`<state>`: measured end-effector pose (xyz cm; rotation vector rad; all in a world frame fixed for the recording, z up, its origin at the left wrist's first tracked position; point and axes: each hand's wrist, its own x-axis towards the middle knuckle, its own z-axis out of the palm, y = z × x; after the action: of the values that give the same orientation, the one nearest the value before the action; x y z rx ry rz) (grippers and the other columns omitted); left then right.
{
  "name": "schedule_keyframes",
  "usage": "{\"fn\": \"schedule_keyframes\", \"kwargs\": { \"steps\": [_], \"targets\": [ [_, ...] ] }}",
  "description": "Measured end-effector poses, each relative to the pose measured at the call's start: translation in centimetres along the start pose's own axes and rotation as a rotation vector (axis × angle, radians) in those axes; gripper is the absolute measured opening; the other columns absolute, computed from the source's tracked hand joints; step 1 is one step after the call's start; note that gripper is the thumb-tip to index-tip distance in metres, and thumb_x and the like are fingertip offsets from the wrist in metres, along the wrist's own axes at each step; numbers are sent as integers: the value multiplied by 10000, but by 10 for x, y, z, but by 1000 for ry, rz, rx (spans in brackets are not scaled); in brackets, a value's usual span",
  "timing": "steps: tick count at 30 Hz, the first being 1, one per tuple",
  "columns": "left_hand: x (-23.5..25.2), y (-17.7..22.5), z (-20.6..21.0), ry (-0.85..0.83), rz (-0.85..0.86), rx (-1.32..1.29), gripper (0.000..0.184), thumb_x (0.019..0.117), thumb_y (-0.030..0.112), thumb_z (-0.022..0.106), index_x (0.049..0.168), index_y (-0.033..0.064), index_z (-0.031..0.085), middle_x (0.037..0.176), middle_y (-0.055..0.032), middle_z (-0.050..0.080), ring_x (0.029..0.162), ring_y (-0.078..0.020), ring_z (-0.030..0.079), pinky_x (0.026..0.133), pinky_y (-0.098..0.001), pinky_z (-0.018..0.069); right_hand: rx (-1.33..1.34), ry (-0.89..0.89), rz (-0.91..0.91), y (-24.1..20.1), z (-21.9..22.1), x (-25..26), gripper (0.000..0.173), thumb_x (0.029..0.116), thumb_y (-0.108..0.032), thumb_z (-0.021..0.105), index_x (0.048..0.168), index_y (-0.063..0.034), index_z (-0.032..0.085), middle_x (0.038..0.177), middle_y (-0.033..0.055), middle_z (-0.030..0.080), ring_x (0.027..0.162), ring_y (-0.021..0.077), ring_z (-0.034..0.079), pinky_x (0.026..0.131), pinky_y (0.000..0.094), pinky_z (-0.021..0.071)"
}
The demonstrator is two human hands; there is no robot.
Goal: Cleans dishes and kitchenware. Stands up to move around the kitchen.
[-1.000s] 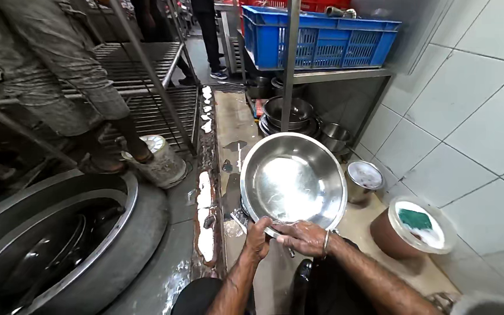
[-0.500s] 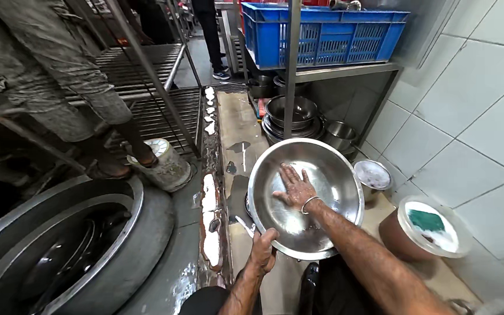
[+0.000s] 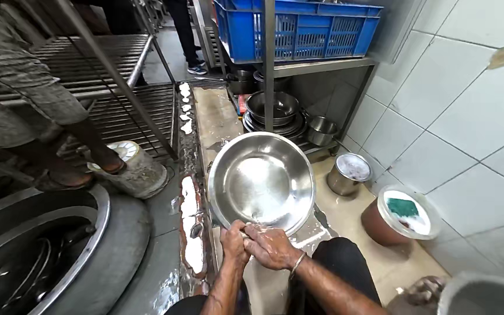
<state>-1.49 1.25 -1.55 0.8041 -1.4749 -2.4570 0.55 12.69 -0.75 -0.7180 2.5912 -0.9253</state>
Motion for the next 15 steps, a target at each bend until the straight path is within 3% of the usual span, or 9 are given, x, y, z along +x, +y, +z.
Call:
{"fn": "schedule_keyframes", "kwargs": {
  "steps": [3, 5, 7, 8, 9, 10, 13, 15],
  "targets": [
    [-4, 6, -3, -2, -76, -79, 371, 902, -92, 493, 1260, 1, 489, 972, -174, 623, 772, -251, 657, 630, -438, 587, -169, -6, -81, 6, -6, -10, 548, 972, -312, 522, 1493, -142, 520, 1369, 113, 654, 1236, 300, 642, 995, 579, 514],
    [-3, 11, -5, 10, -110, -127, 440, 910, -103, 484, 1335, 8, 469, 1097, -236, 636, 870, -336, 691, 670, -532, 607, -325, -63, -62, 34, -24, -17, 386, 946, -197, 599, 1317, -95, 630, 1215, 160, 702, 1137, 366, 669, 980, 614, 503],
    [-5, 16, -9, 23, -124, -103, 442, 895, -115, 498, 1320, 2, 475, 1089, -244, 638, 859, -346, 693, 656, -537, 607, -473, -93, -27, 84, -53, -23, 284, 953, -114, 597, 1214, -73, 699, 1232, 154, 707, 1225, 357, 627, 1129, 615, 378],
    [-7, 19, -10, 9, -138, -67, 449, 894, -113, 505, 1327, 1, 469, 1074, -242, 642, 840, -341, 696, 642, -521, 608, -554, -69, -25, 112, -70, -24, 293, 943, -96, 624, 1219, -91, 721, 1300, 104, 698, 1330, 309, 576, 1224, 615, 262],
    [-9, 23, -10, -12, -164, -33, 476, 895, -109, 510, 1353, 5, 452, 1066, -248, 646, 825, -347, 702, 626, -516, 611, -630, -41, -28, 132, -88, -26, 318, 928, -94, 658, 1238, -112, 729, 1356, 64, 679, 1405, 279, 516, 1246, 642, 176],
    [-11, 27, -9, -33, -200, -14, 511, 900, -102, 508, 1392, 15, 429, 1074, -260, 648, 822, -363, 705, 617, -524, 610, -711, 13, -56, 146, -102, -28, 301, 918, -109, 671, 1209, -143, 742, 1351, 22, 684, 1428, 255, 495, 1240, 669, 159],
    [-3, 38, -12, -68, -327, 26, 392, 934, -11, 515, 1324, -11, 471, 1007, -289, 673, 772, -409, 711, 579, -569, 600, -753, 190, -266, 161, -110, -43, 127, 885, -123, 688, 974, -164, 769, 1078, 6, 760, 1247, 239, 639, 1225, 693, 199],
    [7, 52, -19, -134, -381, 99, 287, 979, 79, 501, 1247, -22, 513, 939, -282, 694, 720, -412, 716, 546, -564, 597, -635, 197, -384, 154, -109, -55, 82, 897, -142, 678, 935, -150, 750, 964, 25, 752, 1073, 230, 706, 1201, 656, 293]
  ]
}}
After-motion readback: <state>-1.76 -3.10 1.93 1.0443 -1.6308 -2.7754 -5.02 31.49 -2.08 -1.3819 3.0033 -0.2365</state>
